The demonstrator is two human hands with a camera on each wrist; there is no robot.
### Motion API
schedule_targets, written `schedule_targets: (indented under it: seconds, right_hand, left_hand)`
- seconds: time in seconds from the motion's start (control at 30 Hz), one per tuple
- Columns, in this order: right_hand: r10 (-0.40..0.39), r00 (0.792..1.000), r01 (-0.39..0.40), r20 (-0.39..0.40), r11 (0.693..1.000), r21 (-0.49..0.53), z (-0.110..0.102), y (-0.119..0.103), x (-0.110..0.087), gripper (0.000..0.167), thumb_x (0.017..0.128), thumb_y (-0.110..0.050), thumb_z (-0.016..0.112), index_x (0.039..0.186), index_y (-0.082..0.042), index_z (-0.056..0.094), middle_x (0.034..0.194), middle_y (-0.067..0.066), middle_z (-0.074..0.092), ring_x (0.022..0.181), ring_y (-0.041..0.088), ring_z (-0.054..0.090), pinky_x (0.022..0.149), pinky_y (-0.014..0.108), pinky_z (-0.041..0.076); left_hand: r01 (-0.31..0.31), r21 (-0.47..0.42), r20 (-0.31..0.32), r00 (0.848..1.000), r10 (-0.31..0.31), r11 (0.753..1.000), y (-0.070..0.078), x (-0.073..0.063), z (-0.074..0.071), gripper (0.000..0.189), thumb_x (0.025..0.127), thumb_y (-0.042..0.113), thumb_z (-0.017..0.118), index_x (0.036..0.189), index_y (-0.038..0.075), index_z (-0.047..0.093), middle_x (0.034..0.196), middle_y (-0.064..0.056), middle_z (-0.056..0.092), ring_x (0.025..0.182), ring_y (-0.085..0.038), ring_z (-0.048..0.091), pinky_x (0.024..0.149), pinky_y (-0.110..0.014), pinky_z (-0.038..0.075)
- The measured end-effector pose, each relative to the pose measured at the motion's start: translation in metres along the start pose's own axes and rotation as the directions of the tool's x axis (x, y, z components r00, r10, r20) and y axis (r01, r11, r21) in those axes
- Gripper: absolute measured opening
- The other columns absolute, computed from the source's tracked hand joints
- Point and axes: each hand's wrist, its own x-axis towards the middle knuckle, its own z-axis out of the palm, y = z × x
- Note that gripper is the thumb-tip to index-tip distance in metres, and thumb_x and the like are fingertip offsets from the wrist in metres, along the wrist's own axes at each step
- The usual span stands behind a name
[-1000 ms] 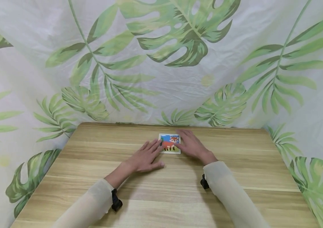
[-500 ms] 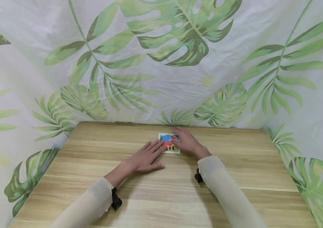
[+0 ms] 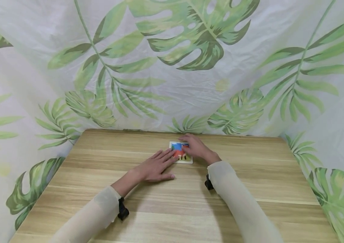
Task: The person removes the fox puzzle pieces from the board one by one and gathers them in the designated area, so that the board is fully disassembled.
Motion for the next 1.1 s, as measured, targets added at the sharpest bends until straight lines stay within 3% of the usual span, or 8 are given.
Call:
schedule_targets:
  seconds: [0.2, 0.57, 0.9, 1.1]
  right_hand:
    - [-0.006, 1.000, 0.006, 0.006, 1.000, -0.002, 0.001, 0.000, 0.005, 0.044, 0.098, -0.006, 0.071, 0.140, 0.005, 0.065, 0.140, 0.022, 0.065, 0.129, 0.037, 0.062, 0.108, 0.054, 0.050]
    - [0.000, 1.000, 0.000, 0.027, 1.000, -0.010, 0.006, -0.003, 0.013, 0.040, 0.096, -0.005, 0.072, 0.136, 0.003, 0.069, 0.130, 0.020, 0.068, 0.112, 0.031, 0.066, 0.098, 0.049, 0.055]
    - [-0.007, 0.999, 0.008, 0.047, 1.000, -0.022, 0.012, -0.005, 0.021, 0.037, 0.094, -0.001, 0.074, 0.131, 0.001, 0.073, 0.127, 0.017, 0.069, 0.107, 0.028, 0.066, 0.094, 0.044, 0.056]
    - [-0.008, 0.997, 0.011, 0.082, 0.999, -0.037, 0.012, -0.004, 0.028, 0.038, 0.093, -0.001, 0.072, 0.131, -0.001, 0.073, 0.123, 0.015, 0.067, 0.096, 0.026, 0.063, 0.087, 0.040, 0.054]
  left_hand:
    - [-0.041, 0.006, -0.003, 0.999, 0.041, 0.999, -0.003, 0.001, 0.001, 0.084, 0.107, 0.069, 0.038, 0.172, 0.019, 0.020, 0.178, -0.010, 0.010, 0.165, -0.029, 0.010, 0.132, -0.052, 0.014]
    - [-0.030, -0.027, 0.036, 0.999, 0.031, 0.999, -0.004, -0.001, 0.005, 0.085, 0.106, 0.072, 0.036, 0.172, 0.022, 0.016, 0.179, -0.009, 0.002, 0.165, -0.027, 0.004, 0.133, -0.047, 0.013]
    - [-0.045, -0.045, 0.036, 0.998, 0.047, 0.998, -0.004, -0.001, 0.002, 0.085, 0.106, 0.071, 0.037, 0.172, 0.020, 0.020, 0.179, -0.010, 0.005, 0.165, -0.029, 0.006, 0.132, -0.046, 0.018]
    - [-0.041, -0.039, 0.048, 0.998, 0.043, 0.998, -0.005, 0.000, 0.003, 0.085, 0.106, 0.071, 0.036, 0.172, 0.020, 0.018, 0.179, -0.009, 0.003, 0.165, -0.028, 0.004, 0.132, -0.041, 0.015]
